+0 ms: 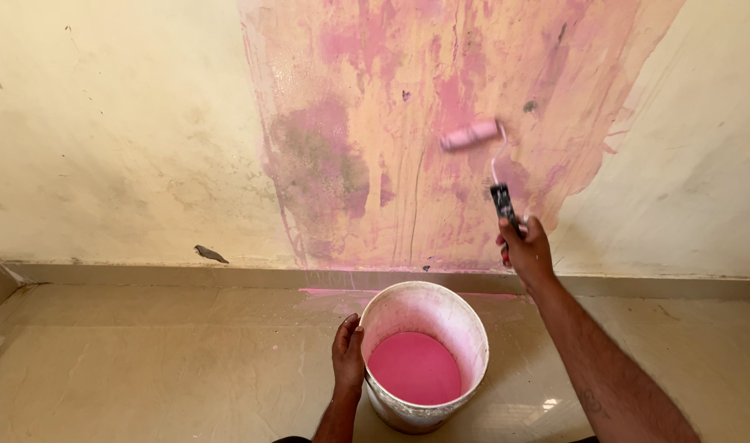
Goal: The person sits on the floor in front of a wall section already covered with pink paint and uses a small paint roller to apply more pink paint from a bucket onto the wall, repeatedly rolling up and down over the same area and dipping the roller back into the bucket.
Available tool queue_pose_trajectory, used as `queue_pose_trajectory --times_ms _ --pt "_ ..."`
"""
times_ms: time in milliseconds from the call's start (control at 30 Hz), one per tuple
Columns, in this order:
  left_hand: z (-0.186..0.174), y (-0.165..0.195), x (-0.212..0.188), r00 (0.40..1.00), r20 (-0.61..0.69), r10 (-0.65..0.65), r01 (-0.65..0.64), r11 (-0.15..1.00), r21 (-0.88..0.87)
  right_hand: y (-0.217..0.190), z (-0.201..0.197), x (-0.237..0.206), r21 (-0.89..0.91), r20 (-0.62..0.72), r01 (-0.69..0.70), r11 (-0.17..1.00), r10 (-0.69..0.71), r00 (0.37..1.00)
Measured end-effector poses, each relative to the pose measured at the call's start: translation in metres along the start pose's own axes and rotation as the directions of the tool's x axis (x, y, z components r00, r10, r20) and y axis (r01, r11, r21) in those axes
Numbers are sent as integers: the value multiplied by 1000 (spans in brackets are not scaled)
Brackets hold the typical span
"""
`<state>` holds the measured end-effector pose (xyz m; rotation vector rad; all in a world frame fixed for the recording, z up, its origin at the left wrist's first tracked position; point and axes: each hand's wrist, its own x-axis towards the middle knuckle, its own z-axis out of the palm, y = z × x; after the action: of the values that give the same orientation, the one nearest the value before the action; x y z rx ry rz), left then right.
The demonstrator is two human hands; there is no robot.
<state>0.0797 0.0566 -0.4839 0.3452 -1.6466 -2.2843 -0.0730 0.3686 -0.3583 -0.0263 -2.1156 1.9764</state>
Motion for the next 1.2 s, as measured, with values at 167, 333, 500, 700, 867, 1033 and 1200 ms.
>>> queue_pose_trajectory --times_ms 167,333,500,700,867,1033,1200 --pt "0 0 0 1000 9 24 -24 1000 -18 35 -14 -20 -20 -42 -35 999 34 999" --pt "-1 0 -1 1000 -3 -3 3 1000 -4 53 -20 -35 -1 -65 -94 996 94 993" --pt "0 -1 0 1000 1 -2 2 1000 10 47 -13 -28 -10 -63 7 1000 -8 998" --pt "0 -4 0 1000 12 3 -2 1000 -21 -12 13 4 26 11 156 987 -157 988" --pt "0 -3 -1 1000 8 -16 16 1000 -7 -93 41 30 31 40 282 959 -283 958" --pt "0 -2 -1 1000 11 -2 2 1000 -13 -158 62 37 28 74 253 967 -255 964" --pt "1 0 -3 1000 18 -8 8 999 -33 -173 72 35 35 63 212 977 -213 975"
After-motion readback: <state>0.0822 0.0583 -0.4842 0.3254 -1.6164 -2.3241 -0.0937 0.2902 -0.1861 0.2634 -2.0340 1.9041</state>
